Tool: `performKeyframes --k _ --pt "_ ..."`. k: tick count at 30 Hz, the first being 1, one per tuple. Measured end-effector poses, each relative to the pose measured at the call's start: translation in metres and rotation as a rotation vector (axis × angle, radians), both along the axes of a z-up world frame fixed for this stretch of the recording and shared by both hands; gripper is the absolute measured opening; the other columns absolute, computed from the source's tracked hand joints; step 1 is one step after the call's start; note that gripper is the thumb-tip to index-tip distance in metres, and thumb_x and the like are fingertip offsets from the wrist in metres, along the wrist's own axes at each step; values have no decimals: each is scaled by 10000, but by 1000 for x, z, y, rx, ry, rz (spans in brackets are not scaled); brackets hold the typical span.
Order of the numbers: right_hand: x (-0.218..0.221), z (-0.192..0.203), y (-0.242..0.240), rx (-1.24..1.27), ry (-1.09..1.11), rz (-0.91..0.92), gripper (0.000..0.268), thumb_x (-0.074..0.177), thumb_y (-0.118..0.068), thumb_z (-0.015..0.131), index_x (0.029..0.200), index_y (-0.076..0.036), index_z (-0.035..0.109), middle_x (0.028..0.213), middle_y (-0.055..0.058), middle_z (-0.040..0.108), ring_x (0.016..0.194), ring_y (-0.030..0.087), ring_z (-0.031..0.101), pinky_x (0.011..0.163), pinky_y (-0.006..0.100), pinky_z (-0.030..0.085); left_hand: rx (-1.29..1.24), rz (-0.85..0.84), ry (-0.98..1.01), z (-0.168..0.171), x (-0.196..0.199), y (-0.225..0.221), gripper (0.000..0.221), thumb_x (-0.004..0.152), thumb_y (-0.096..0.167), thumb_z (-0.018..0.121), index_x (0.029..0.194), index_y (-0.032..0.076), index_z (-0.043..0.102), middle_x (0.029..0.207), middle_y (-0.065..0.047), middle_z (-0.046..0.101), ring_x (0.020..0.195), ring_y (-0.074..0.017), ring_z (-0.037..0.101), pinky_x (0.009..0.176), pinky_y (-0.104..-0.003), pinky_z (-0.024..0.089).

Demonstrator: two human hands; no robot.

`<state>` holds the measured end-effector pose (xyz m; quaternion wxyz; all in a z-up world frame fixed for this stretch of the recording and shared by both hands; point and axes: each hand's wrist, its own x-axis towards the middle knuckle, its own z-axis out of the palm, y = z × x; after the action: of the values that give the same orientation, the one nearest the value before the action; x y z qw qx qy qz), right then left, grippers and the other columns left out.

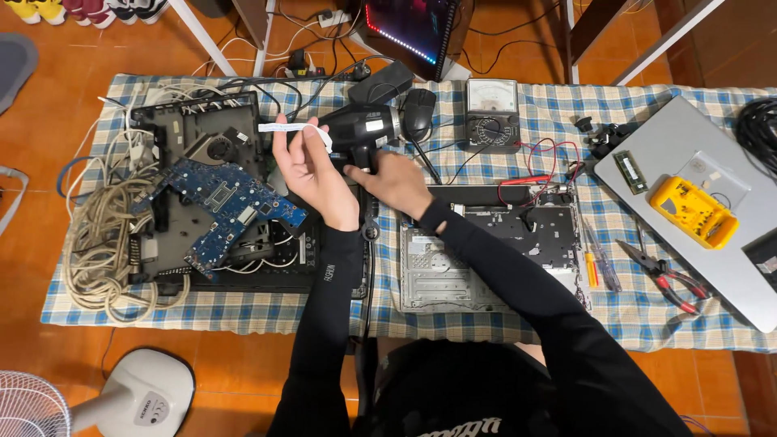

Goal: The person handles a blue laptop motherboard, uses their fingers to touch components on the board, and then holds a white cable while applying heat with a hair dryer.

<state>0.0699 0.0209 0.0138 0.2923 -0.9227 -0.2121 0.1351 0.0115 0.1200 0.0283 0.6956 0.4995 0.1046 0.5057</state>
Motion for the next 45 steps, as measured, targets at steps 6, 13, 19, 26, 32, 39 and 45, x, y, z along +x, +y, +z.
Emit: performKeyframes --k 6,13,19,26,32,39,45 --pt "-3 -24 14 291 -182 -140 493 822 -434 759 884 51 695 873 239 714 798 385 709 712 459 543 -35 81 -60 5 -1 8 482 1126 115 558 1557 7 370 1291 -192 697 1145 -197 666 1032 -335 516" --pt "-21 20 -9 535 -282 -214 407 823 -320 779 940 55 674 855 207 693 744 325 699 679 403 540 7 342 -138 2 -7 24 449 1159 84 513 1565 20 333 1236 -189 667 1128 -202 650 1033 -347 521" --pt "-34 64 -60 1270 135 -148 271 1006 -201 644 1162 -4 543 1001 117 685 840 217 733 780 349 613 67 234 -57 -1 -4 7 427 1145 75 491 1545 37 347 1195 -142 665 1016 -183 667 930 -330 535" --pt "-68 80 -153 1429 234 -324 224 1016 -93 595 1201 -79 469 833 61 542 667 193 608 623 348 539 -2 -265 -47 -8 4 -39 454 1104 94 562 1526 15 415 1136 -100 689 1023 -146 694 950 -292 549" --pt "-68 65 -215 1354 352 -323 144 1020 -111 521 1130 -79 435 733 63 496 539 185 541 473 331 461 -22 -516 -11 -15 1 -66 505 1072 122 642 1523 -29 473 1120 -75 703 1014 -123 673 916 -256 510" --pt "-52 52 -237 1166 322 -260 222 962 -86 525 1172 -14 530 651 67 498 474 189 520 456 335 466 -121 -615 105 -23 6 -65 363 1014 125 707 1301 -88 641 1102 -78 733 1053 -158 735 956 -256 540" --pt "-56 42 -234 1165 272 -191 197 931 -45 526 1113 28 516 933 83 669 652 200 640 539 338 529 -71 -569 186 -30 7 -67 311 997 114 750 1231 -87 712 1180 -108 730 1011 -116 680 935 -250 524"
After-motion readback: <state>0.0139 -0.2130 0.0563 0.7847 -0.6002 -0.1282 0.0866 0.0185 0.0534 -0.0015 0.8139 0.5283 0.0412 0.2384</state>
